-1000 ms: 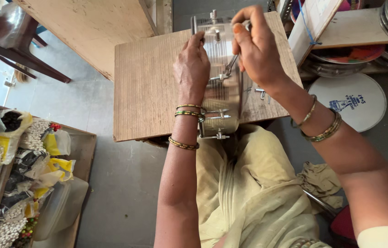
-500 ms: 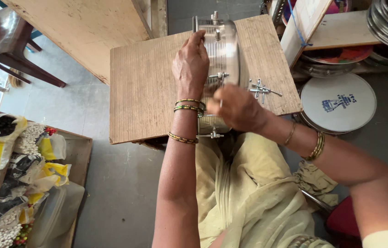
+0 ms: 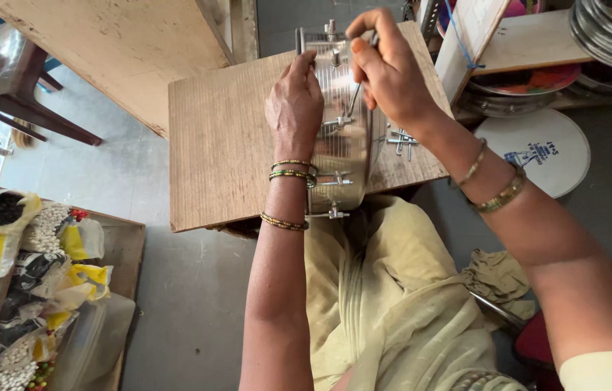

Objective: The person attaches metal lugs to a drum shell using a tool, placing screws and tightening them while turning the shell to work on different sections.

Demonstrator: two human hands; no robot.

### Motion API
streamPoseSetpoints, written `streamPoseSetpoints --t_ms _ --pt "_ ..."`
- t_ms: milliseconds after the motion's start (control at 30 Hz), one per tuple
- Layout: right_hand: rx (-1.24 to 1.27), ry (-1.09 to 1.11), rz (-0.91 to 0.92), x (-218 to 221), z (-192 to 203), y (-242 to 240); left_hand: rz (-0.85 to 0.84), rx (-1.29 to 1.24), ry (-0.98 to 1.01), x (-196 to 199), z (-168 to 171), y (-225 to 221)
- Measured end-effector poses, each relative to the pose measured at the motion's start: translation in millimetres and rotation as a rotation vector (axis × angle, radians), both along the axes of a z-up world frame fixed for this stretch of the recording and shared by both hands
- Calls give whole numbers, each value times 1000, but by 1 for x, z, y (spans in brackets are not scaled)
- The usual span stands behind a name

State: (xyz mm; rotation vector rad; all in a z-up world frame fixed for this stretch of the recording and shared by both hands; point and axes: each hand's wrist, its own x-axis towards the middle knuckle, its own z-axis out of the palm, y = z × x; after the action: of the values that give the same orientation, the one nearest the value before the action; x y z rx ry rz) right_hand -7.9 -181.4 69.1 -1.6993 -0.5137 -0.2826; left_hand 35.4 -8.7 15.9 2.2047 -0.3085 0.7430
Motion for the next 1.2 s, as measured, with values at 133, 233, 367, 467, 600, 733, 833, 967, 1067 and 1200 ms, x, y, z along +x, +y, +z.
streamPoseSetpoints --t_ms 133,233,367,467,600,733,833,967,1067,1200 --pt "-41 152 -40 21 -15 11 -15 -14 -19 -6 0 1" --pt "-173 -32 -106 26 -24 21 -13 -7 1 -5 0 2" --pt "-315 -423 -262 -18 -48 32 -20 -6 1 3 -4 6" --pt "-573 -905 -42 -53 -69 31 12 38 29 7 -7 6" --pt "-715 -1001 87 -75 -70 10 -2 20 -48 7 -10 6" --pt "-336 -779 35 -82 -52 1 1 11 -22 5 -12 6" --pt "-69 -382 -97 -49 -27 2 8 25 -16 4 -4 5" --pt "10 -10 -25 -11 -5 0 1 29 -29 -8 2 3" --pt "27 180 -32 9 -8 8 -6 29 45 -13 5 2" --pt "23 226 -25 21 -15 16 -47 -2 5 -18 5 1"
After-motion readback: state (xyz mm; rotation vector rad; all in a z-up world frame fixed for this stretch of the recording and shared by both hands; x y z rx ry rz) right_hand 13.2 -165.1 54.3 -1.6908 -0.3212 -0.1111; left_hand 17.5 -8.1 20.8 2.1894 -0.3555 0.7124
